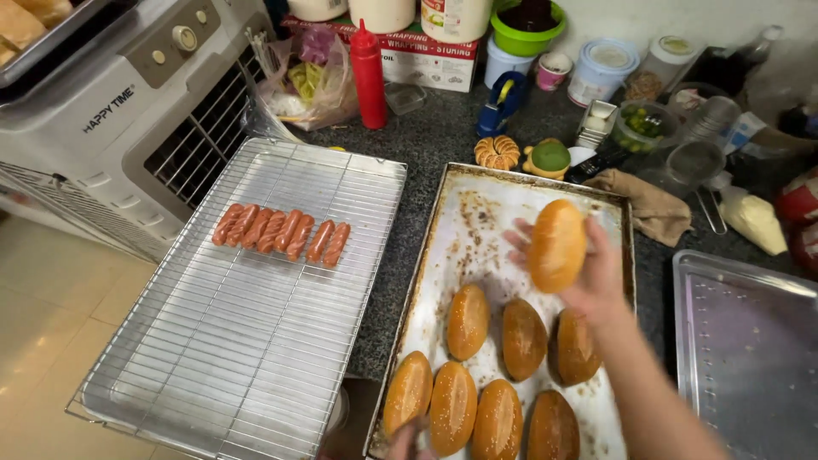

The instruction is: Slicing hot dog buns and inserting cooked hot dogs to assemble them on a baking tray.

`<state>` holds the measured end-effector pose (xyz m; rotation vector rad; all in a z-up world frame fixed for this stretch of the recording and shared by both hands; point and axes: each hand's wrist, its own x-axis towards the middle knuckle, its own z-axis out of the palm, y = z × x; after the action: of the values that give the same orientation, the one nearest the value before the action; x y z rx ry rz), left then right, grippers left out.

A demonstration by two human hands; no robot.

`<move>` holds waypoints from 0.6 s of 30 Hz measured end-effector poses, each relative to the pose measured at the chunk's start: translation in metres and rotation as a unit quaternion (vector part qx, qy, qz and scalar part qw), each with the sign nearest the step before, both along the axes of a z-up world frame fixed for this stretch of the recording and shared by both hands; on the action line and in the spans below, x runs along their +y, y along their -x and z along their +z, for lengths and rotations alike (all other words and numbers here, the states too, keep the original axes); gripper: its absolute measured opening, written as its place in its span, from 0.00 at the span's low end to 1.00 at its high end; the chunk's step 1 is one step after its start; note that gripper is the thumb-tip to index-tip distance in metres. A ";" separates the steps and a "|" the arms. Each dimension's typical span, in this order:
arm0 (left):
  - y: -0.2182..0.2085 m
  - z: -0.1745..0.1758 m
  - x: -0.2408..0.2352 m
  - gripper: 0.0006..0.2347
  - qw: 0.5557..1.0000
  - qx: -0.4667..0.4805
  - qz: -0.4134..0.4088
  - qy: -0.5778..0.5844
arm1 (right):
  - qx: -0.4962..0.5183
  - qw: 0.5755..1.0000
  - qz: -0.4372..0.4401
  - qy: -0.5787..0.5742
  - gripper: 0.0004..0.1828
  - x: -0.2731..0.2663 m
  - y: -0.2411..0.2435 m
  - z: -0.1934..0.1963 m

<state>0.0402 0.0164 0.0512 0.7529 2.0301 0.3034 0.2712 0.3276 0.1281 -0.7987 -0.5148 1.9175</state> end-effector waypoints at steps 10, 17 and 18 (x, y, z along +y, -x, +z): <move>-0.015 0.140 0.054 0.17 0.927 0.160 -0.249 -0.230 | 0.086 0.993 -0.036 0.069 0.46 -0.095 0.122 0.012; -0.010 0.132 0.050 0.15 0.919 0.199 -0.258 -0.223 | 0.079 0.993 -0.018 0.091 0.40 -0.109 0.143 0.012; -0.010 0.132 0.049 0.16 0.918 0.206 -0.253 -0.226 | 0.083 0.992 -0.015 0.092 0.39 -0.109 0.144 0.012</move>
<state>0.0501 0.0656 0.1829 1.7171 2.0711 0.3326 0.1271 0.2184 0.1401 -0.7495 -0.2252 2.0037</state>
